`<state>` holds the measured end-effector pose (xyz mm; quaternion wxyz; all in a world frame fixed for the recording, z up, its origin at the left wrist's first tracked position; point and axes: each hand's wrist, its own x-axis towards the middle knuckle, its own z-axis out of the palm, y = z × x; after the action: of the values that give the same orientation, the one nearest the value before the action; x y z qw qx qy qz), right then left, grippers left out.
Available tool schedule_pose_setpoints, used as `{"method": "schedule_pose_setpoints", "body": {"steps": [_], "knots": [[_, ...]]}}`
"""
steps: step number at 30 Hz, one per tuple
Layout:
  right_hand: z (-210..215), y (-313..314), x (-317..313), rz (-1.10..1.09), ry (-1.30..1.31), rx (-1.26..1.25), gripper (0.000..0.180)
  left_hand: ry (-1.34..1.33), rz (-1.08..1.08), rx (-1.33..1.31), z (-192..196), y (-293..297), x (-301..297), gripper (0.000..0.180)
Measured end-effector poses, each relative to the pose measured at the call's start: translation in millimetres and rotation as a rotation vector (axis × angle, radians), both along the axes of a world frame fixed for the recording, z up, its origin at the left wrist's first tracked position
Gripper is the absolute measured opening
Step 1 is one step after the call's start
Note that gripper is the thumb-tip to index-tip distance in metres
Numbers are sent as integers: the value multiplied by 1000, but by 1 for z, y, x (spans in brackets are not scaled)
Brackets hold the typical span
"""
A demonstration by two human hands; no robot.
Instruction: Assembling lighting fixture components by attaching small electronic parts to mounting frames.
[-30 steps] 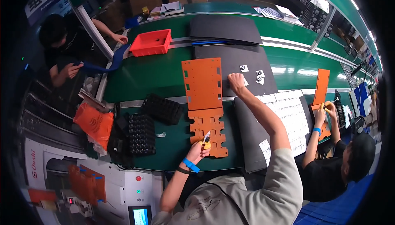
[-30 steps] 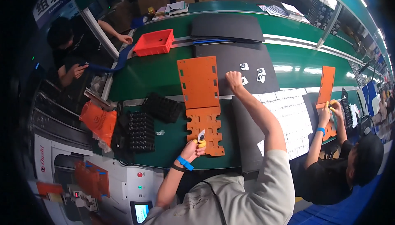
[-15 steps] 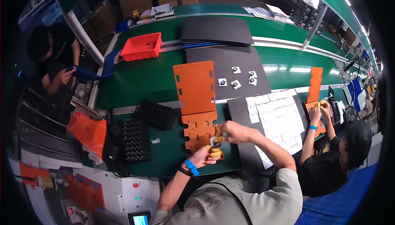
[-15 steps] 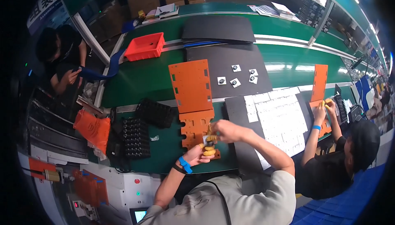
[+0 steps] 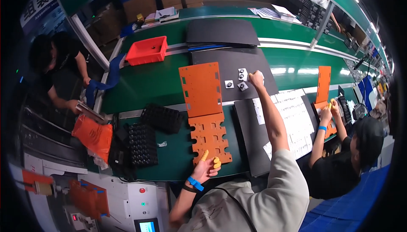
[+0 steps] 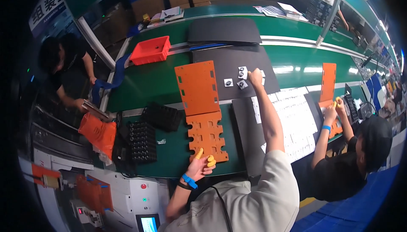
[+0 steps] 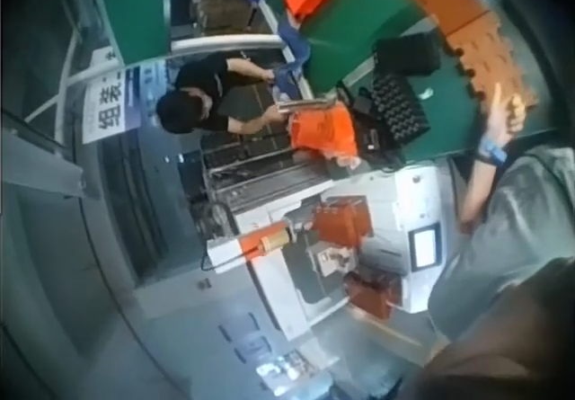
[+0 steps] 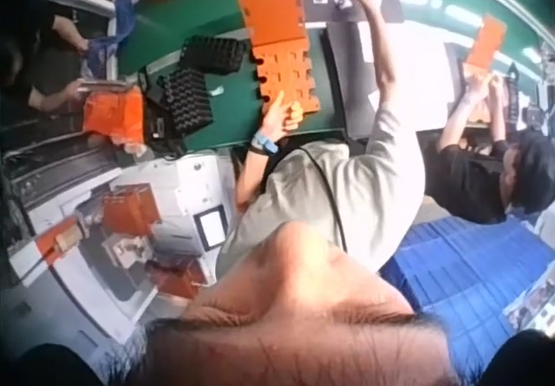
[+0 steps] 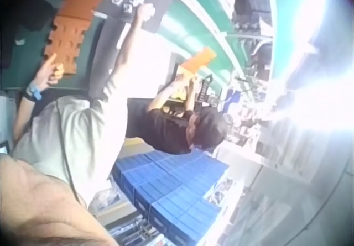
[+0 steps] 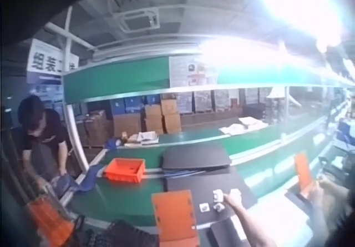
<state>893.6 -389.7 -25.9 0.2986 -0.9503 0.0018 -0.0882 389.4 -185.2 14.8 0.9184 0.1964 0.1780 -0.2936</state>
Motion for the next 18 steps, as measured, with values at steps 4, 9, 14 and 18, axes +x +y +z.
{"method": "schedule_pose_setpoints", "body": {"steps": [4, 9, 14, 18], "knots": [[60, -26, -107, 10, -122, 95, 37, 3, 24, -21, -6, -6, -11, 60], [95, -96, -268, 117, -272, 155, 29, -6, 35, -31, -3, -19, -27, 63], [85, -145, -403, 540, -211, -119, 54, -4, 75, -155, -11, -33, -52, 68], [51, -150, -439, 527, -54, -328, 81, -36, 70, -158, -1, -44, -65, 69]]}}
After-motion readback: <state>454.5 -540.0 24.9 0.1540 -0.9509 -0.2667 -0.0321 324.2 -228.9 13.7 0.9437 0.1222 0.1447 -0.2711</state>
